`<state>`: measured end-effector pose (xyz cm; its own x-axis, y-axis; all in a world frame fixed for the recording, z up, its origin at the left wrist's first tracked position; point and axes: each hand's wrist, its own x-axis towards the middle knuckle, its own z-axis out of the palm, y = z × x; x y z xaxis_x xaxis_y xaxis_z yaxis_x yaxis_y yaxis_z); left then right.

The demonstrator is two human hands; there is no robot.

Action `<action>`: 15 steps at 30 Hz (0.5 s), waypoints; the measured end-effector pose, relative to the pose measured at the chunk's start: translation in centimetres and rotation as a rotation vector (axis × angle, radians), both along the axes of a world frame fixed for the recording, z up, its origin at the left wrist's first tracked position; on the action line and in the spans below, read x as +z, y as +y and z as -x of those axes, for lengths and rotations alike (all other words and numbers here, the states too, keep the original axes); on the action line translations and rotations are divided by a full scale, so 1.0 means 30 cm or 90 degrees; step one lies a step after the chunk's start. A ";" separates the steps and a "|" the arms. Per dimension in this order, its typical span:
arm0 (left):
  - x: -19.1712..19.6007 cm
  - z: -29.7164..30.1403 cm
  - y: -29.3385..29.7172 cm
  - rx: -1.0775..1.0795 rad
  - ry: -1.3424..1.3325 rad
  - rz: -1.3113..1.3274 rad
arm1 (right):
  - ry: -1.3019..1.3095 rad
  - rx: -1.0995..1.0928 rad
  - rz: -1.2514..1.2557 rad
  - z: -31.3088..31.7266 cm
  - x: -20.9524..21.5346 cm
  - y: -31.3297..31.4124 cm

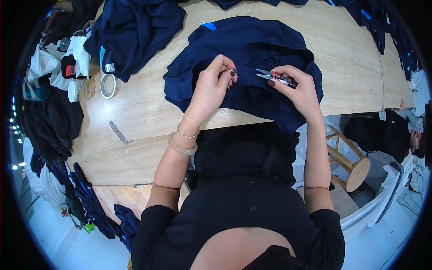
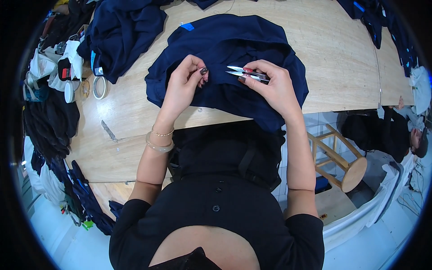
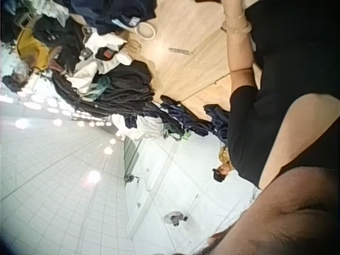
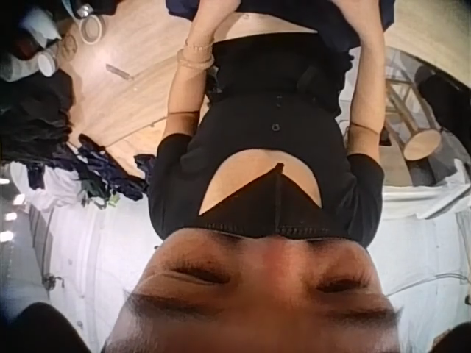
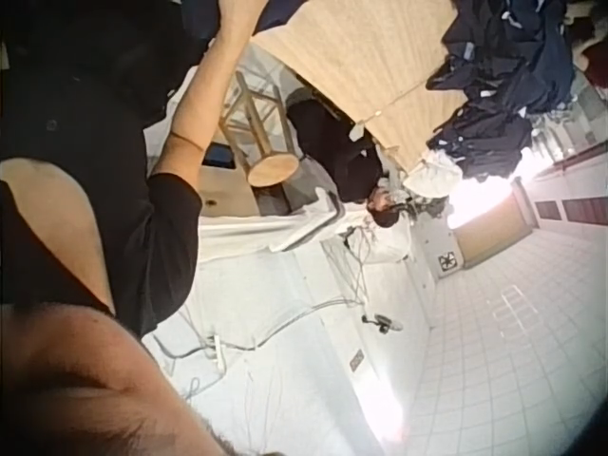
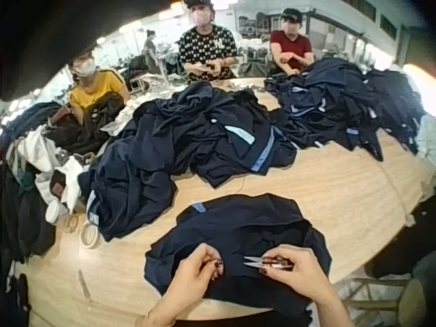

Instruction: Trimming excess threads from blue athletic garments using small scissors.

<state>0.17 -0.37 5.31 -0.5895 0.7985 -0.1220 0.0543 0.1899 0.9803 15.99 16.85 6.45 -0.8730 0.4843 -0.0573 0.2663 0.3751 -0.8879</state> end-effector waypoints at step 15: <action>0.026 -0.129 -0.109 -0.075 -0.237 0.239 | 0.079 -0.078 0.169 -0.006 -0.045 0.007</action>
